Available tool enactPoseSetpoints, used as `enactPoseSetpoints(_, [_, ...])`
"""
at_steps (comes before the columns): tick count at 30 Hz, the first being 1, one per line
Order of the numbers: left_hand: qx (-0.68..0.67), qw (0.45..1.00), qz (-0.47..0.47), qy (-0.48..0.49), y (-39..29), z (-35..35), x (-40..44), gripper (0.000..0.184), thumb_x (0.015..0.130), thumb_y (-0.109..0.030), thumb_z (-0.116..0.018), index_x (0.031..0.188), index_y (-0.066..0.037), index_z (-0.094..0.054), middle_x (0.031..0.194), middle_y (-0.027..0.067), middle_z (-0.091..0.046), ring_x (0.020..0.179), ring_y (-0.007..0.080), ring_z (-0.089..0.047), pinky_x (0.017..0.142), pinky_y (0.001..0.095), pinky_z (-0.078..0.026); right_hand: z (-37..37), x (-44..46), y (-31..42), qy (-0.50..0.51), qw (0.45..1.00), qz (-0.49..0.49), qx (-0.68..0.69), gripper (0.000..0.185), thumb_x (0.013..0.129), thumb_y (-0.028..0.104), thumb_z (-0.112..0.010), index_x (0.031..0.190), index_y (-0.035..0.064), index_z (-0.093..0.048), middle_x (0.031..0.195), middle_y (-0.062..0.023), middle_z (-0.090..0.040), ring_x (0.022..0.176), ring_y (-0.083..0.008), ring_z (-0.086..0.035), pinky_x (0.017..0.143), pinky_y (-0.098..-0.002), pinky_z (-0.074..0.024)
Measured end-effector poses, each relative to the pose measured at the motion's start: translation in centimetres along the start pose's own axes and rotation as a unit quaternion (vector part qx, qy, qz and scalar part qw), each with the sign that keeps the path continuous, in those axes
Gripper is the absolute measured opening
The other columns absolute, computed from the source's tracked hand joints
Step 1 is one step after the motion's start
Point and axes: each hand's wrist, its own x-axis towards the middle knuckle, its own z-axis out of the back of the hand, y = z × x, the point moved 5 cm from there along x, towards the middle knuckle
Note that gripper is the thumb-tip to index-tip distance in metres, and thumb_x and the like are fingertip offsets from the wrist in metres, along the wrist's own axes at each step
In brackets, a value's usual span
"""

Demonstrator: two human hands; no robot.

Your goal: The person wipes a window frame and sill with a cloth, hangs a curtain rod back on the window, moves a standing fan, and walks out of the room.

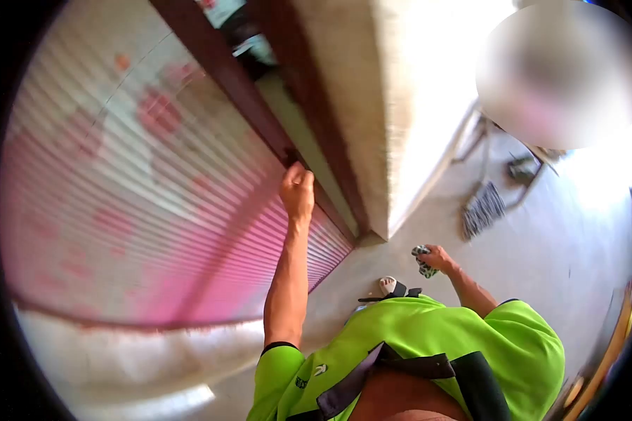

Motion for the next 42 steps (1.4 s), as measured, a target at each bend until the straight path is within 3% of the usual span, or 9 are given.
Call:
enactPoseSetpoints(4, [-0.039, 0.992, -0.074, 0.091, -0.1, -8.4, 2.2, 0.013, 0.074, -0.003, -0.054, 0.073, -0.006, -0.042, 0.067, -0.0004, -0.04, 0.063, 0.0135, -0.039, 0.061, 0.0331, -0.038, 1.8, -8.5, -5.8, -0.119, 0.99, -0.066, -0.018, 0.035, 0.08, 0.027, -0.066, 0.108, 0.0056, -0.069, 0.087, -0.0123, -0.071, 0.078, -0.0215, -0.069, 0.072, -0.036, -0.0561])
enactPoseSetpoints(6, [-0.063, 0.987, -0.055, 0.136, 2.9, -8.4, 2.7, 0.031, 0.078, -0.005, -0.058, 0.107, 0.007, -0.058, 0.106, 0.0153, -0.065, 0.099, 0.0224, -0.058, 0.089, 0.0344, -0.045, 1.3, -14.2, -8.7, -0.162, 0.98, -0.115, 0.0, 0.037, 0.079, 0.026, -0.066, 0.11, 0.0057, -0.069, 0.09, -0.0154, -0.071, 0.081, -0.0246, -0.069, 0.075, -0.0378, -0.0563])
enactPoseSetpoints(9, [-0.11, 0.982, 0.014, 0.151, 4.3, -7.5, -1.7, 0.056, 0.09, -0.005, -0.055, 0.142, 0.009, -0.036, 0.142, 0.0225, -0.045, 0.126, 0.0281, -0.049, 0.107, 0.0326, -0.037, -0.9, -22.3, -13.3, -0.192, 0.952, -0.23, 0.062, 0.037, 0.079, 0.024, -0.066, 0.111, 0.0052, -0.069, 0.092, -0.0153, -0.071, 0.082, -0.0251, -0.069, 0.076, -0.038, -0.0562])
enactPoseSetpoints(13, [0.024, 0.894, -0.023, 0.447, 12.3, -4.8, -14.4, 0.012, 0.093, -0.009, -0.053, 0.086, 0.0, -0.056, 0.076, 0.0059, -0.058, 0.071, 0.0168, -0.056, 0.064, 0.0325, -0.045, -5.9, -30.9, -20.5, -0.235, 0.921, -0.306, 0.052, 0.043, 0.077, 0.022, -0.07, 0.117, 0.0046, -0.067, 0.103, -0.0167, -0.07, 0.095, -0.0271, -0.067, 0.082, -0.0383, -0.0549])
enactPoseSetpoints(14, [-0.109, 0.833, 0.004, 0.542, 19.8, -2.5, -19.8, 0.017, 0.096, -0.014, -0.055, 0.081, -0.006, -0.053, 0.072, 0.0009, -0.056, 0.066, 0.0112, -0.052, 0.062, 0.0288, -0.046, -7.6, -32.7, -21.6, -0.244, 0.914, -0.316, 0.066, 0.043, 0.077, 0.022, -0.07, 0.117, 0.0046, -0.067, 0.103, -0.0167, -0.07, 0.095, -0.0271, -0.067, 0.082, -0.0383, -0.0549])
enactPoseSetpoints(17, [0.197, 0.713, 0.195, 0.644, 22.7, 7.9, -32.1, 0.018, 0.087, -0.019, -0.067, 0.092, -0.002, -0.068, 0.082, 0.0126, -0.071, 0.075, 0.0184, -0.067, 0.07, 0.0345, -0.054, -9.4, -37.1, -23.5, -0.304, 0.874, -0.357, 0.131, 0.038, 0.074, 0.025, -0.07, 0.107, 0.0062, -0.07, 0.093, -0.0145, -0.071, 0.085, -0.0257, -0.069, 0.076, -0.0383, -0.0554])
enactPoseSetpoints(21, [0.224, 0.701, 0.203, 0.647, 23.7, 13.2, -37.7, 0.021, 0.083, -0.013, -0.072, 0.101, -0.002, -0.068, 0.087, 0.01, -0.071, 0.079, 0.0157, -0.066, 0.074, 0.0298, -0.052, -11.4, -39.6, -25.8, -0.261, 0.85, -0.403, 0.215, 0.031, 0.074, 0.026, -0.072, 0.099, 0.0067, -0.072, 0.086, -0.0113, -0.071, 0.077, -0.0225, -0.068, 0.069, -0.0383, -0.0548])
enactPoseSetpoints(35, [0.09, 0.583, 0.373, 0.716, 12.5, -12.8, -44.9, 0.03, 0.083, -0.01, -0.074, 0.11, -0.003, -0.064, 0.095, 0.0051, -0.07, 0.083, 0.0133, -0.064, 0.076, 0.028, -0.05, 9.3, -43.3, -35.4, -0.341, 0.849, -0.266, 0.303, 0.031, 0.079, 0.024, -0.071, 0.102, 0.0035, -0.068, 0.084, -0.0065, -0.067, 0.077, -0.017, -0.062, 0.069, -0.0342, -0.0524])
enactPoseSetpoints(42, [0.156, 0.574, 0.263, 0.76, 8.9, -23.8, -45.5, 0.034, 0.086, -0.014, -0.074, 0.113, -0.003, -0.058, 0.098, 0.0039, -0.065, 0.095, 0.0112, -0.061, 0.085, 0.0274, -0.048, 13.0, -46.0, -39.6, -0.388, 0.78, -0.314, 0.378, 0.027, 0.078, 0.024, -0.068, 0.094, 0.0017, -0.066, 0.08, -0.0059, -0.064, 0.072, -0.0161, -0.059, 0.066, -0.0351, -0.0508])
